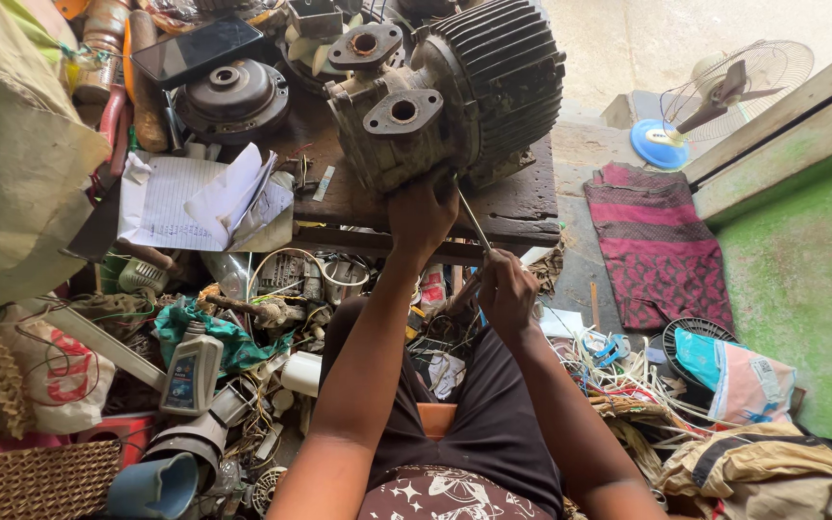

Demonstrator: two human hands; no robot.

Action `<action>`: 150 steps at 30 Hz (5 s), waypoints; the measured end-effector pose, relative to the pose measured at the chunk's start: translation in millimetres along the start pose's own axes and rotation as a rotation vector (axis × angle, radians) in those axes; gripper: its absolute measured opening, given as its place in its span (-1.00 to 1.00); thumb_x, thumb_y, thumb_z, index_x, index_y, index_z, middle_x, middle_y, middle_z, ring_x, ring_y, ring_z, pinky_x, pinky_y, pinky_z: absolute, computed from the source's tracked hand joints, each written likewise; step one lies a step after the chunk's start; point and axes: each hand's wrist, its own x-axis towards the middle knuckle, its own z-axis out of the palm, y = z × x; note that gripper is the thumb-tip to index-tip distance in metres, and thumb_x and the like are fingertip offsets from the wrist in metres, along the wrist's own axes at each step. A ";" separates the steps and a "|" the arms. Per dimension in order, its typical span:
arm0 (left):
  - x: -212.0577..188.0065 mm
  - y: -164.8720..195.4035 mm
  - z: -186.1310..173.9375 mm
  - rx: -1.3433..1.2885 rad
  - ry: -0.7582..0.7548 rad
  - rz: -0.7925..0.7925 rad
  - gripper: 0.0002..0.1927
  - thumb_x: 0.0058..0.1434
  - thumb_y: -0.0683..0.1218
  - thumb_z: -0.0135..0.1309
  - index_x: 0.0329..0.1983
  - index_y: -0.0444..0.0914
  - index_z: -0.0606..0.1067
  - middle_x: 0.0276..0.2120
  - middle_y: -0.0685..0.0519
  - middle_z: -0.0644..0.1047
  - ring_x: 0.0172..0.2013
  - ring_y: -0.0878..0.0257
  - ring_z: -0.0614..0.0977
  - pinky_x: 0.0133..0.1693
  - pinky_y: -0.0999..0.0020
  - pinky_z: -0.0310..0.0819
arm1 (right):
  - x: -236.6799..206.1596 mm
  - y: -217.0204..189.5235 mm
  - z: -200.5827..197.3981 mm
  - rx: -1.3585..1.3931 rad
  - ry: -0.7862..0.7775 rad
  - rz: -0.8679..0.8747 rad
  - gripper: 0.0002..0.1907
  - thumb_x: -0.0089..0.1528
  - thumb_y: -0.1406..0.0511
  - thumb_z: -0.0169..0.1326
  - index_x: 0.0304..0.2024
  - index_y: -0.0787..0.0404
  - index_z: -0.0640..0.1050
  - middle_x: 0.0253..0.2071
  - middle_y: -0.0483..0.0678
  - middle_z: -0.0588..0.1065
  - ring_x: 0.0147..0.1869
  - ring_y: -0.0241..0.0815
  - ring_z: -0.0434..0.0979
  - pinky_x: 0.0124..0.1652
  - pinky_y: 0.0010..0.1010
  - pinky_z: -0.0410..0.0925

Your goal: The person uses a wrench to tighten bolts on a small engine block placed on a wooden workbench. The hands hold the engine steady with one hand while turning the wrench with the other.

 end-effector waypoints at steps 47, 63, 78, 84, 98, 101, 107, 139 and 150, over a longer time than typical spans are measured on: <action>-0.2 2.5 6.2 0.131 -0.020 -0.071 -0.72 0.24 0.15 0.18 -0.03 0.03 0.64 -0.38 -0.03 0.66 -0.38 -0.02 0.70 -0.31 0.11 0.59 | 141.6 -45.4 -43.7 -0.082 -0.067 -0.084 -0.78 0.38 0.36 0.19 -0.29 0.18 0.41 -0.54 -0.02 0.46 -0.61 -0.14 0.41 -0.53 -0.28 0.20; -0.7 -1.7 -1.7 0.031 -0.075 -0.017 -0.53 0.06 -0.11 0.27 0.09 -0.05 0.58 -0.24 -0.09 0.66 -0.23 -0.06 0.69 -0.13 0.07 0.58 | -3.5 -20.1 2.5 -0.001 0.037 0.065 -0.83 0.28 0.48 0.16 -0.40 0.29 0.49 -0.51 0.05 0.52 -0.54 -0.13 0.52 -0.53 -0.32 0.30; -9.7 10.1 -17.1 -0.075 0.034 0.080 -0.51 0.12 -0.22 0.25 0.15 -0.12 0.54 -0.10 -0.05 0.66 -0.11 0.03 0.71 -0.09 0.18 0.60 | 12.4 -23.2 -9.5 0.087 0.034 0.007 -0.90 0.23 0.51 0.16 -0.36 0.29 0.50 -0.41 0.06 0.58 -0.44 -0.10 0.61 -0.45 -0.34 0.37; -11.3 5.0 -16.1 -0.070 -0.013 0.052 -0.46 0.08 -0.20 0.27 0.18 -0.16 0.52 -0.17 -0.10 0.66 -0.24 0.01 0.72 -0.13 0.17 0.62 | 12.2 -19.8 -9.7 0.087 -0.023 -0.031 -0.92 0.25 0.50 0.14 -0.34 0.28 0.52 -0.39 0.05 0.61 -0.42 -0.14 0.64 -0.47 -0.38 0.36; -4.6 8.3 -7.9 0.018 0.111 0.004 -0.73 0.21 -0.01 0.25 -0.02 -0.09 0.64 -0.23 -0.03 0.68 -0.24 -0.01 0.71 -0.15 0.13 0.60 | 93.5 -20.3 -20.1 0.005 0.074 -0.132 -0.92 0.39 0.39 0.13 -0.19 0.18 0.47 -0.47 -0.02 0.58 -0.64 -0.38 0.39 -0.64 -0.46 0.18; -0.7 12.1 -7.6 0.047 0.109 -0.030 -0.74 0.22 0.07 0.25 -0.06 -0.05 0.66 -0.25 -0.01 0.68 -0.26 -0.01 0.71 -0.18 0.12 0.60 | 135.8 -23.4 -28.2 0.008 -0.037 -0.074 -0.90 0.44 0.36 0.10 -0.15 0.20 0.43 -0.59 -0.07 0.46 -0.64 -0.28 0.38 -0.61 -0.36 0.18; 1.4 16.3 -8.7 0.042 0.077 -0.079 -0.75 0.22 0.12 0.24 -0.07 0.04 0.67 -0.24 0.02 0.69 -0.27 0.00 0.71 -0.23 0.11 0.59 | 173.4 -39.0 -36.8 -0.069 -0.165 -0.126 -0.86 0.40 0.34 0.13 -0.20 0.16 0.41 -0.61 -0.07 0.44 -0.60 -0.13 0.44 -0.52 -0.23 0.26; 3.1 26.7 -10.6 0.044 0.050 -0.170 -0.61 -0.02 0.11 0.35 -0.14 -0.10 0.67 -0.35 -0.02 0.69 -0.32 -0.03 0.72 -0.19 0.09 0.62 | -1.1 -13.3 -3.5 0.108 0.057 -0.030 -0.89 0.27 0.48 0.13 -0.29 0.27 0.45 -0.39 0.08 0.55 -0.52 -0.13 0.53 -0.51 -0.35 0.33; -1.2 6.7 -21.0 -0.098 0.105 0.096 -0.70 0.15 -0.02 0.23 -0.06 -0.18 0.62 -0.26 -0.14 0.67 -0.23 -0.06 0.71 -0.11 0.15 0.61 | 89.5 -13.6 -15.3 0.048 0.110 -0.107 -0.88 0.36 0.43 0.16 -0.19 0.20 0.46 -0.61 -0.10 0.47 -0.65 -0.39 0.37 -0.64 -0.48 0.16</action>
